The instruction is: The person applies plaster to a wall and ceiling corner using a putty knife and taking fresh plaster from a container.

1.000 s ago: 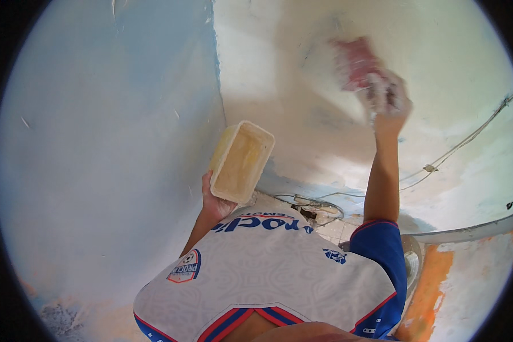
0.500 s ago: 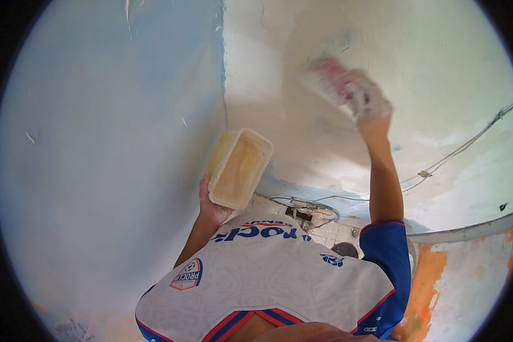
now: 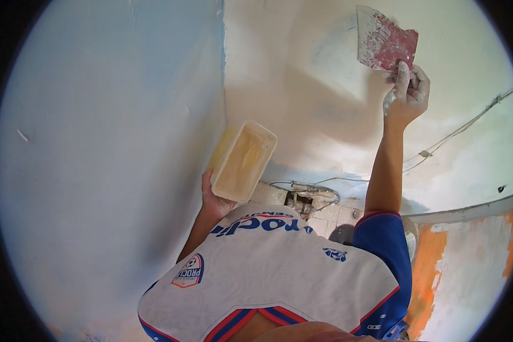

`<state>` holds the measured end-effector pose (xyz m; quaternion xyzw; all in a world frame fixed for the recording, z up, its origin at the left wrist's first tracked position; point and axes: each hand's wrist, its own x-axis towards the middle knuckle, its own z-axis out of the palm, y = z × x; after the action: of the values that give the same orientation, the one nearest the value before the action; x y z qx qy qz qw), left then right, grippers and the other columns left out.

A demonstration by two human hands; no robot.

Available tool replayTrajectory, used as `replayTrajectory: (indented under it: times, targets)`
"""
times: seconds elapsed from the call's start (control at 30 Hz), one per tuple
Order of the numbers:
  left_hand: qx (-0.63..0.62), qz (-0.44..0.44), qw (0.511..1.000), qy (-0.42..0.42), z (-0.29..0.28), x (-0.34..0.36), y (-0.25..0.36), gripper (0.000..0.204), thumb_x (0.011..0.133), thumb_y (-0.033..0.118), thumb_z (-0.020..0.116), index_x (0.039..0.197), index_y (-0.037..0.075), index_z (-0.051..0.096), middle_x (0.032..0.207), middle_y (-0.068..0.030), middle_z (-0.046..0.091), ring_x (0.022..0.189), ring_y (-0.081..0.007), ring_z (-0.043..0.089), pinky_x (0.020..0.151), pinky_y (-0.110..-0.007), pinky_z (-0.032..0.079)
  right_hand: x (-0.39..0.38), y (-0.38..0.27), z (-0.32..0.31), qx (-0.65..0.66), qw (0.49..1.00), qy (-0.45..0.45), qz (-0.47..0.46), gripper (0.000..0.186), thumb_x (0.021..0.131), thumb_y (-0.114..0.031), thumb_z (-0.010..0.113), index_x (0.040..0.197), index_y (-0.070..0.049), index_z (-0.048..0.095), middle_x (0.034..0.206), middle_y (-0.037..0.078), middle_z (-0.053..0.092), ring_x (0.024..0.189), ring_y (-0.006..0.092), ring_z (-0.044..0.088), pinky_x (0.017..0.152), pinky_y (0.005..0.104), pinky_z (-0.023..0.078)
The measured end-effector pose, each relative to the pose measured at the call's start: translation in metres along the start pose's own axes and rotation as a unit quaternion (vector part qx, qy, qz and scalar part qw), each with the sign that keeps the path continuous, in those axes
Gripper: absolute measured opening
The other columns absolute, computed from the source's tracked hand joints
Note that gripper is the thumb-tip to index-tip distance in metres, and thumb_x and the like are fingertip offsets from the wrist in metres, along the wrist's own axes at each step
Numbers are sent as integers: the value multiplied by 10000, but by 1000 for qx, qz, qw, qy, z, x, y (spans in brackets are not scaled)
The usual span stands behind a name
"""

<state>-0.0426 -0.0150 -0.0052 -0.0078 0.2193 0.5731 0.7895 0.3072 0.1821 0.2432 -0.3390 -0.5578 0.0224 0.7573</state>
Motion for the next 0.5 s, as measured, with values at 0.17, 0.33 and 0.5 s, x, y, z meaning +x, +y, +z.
replayTrajectory:
  times: [0.17, 0.33, 0.5]
  targets:
    - [26, 25, 999, -35, 4, 4, 1, 714, 983, 624, 440, 1497, 134, 514, 1476, -98, 587, 1325, -300, 599, 1087, -517, 511, -38, -8, 5, -221, 922, -277, -154, 157, 1015, -77, 686, 1147, 9, 682, 891, 80, 730, 680, 108, 649, 566, 263, 509]
    - [2, -7, 1000, 16, -21, -6, 2, 712, 980, 631, 439, 1494, 144, 519, 1455, -94, 602, 1313, -294, 607, 1082, -518, 516, -1, -24, 1, -47, 998, -44, 17, 153, 1017, -72, 682, 1118, 39, 654, 852, 83, 708, 704, 111, 639, 649, 254, 520]
    - [0, -31, 1000, 6, -23, -16, 7, 692, 981, 619, 454, 1494, 160, 525, 1446, -85, 609, 1305, -287, 612, 1068, -514, 526, -37, -18, 8, -206, 936, -276, -71, 154, 1007, -96, 700, 1114, 11, 675, 880, 74, 727, 710, 111, 669, 646, 254, 529]
